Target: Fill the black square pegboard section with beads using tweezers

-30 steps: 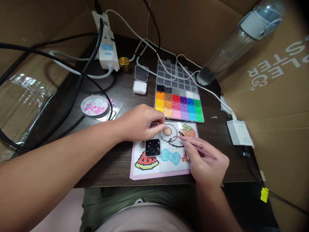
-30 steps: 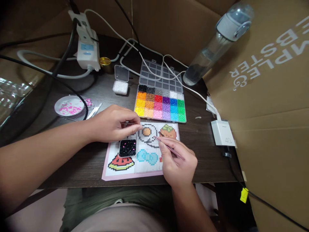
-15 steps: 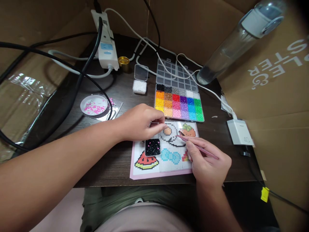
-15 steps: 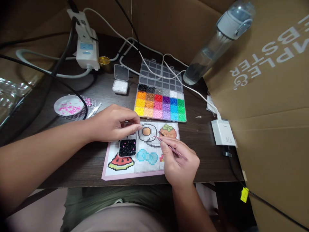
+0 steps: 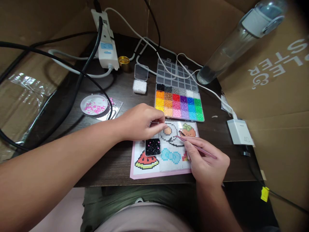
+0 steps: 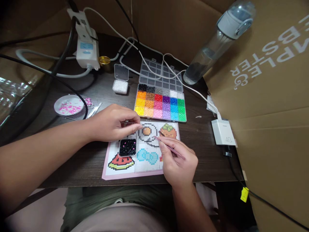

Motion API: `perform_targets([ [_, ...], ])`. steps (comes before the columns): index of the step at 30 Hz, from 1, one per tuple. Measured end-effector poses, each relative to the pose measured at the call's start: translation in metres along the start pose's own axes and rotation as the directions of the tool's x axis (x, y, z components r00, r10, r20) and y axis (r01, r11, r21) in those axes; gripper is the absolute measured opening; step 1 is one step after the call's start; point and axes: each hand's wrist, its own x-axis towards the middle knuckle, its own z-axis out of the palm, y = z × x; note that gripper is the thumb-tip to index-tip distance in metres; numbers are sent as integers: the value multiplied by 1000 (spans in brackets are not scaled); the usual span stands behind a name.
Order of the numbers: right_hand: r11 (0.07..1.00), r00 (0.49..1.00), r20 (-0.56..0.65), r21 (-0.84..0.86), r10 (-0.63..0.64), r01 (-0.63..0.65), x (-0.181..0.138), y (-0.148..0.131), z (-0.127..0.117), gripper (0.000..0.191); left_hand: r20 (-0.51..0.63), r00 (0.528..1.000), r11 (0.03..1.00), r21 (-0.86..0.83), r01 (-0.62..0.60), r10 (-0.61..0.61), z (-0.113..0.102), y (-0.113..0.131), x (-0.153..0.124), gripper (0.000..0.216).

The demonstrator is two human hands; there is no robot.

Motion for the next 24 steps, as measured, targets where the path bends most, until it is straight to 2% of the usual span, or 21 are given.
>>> perform_targets([
  [24, 1000, 1000, 23, 20, -12, 12, 0, -2, -1, 17, -14, 1000, 1000, 0, -11, 11, 1, -1, 0, 18],
])
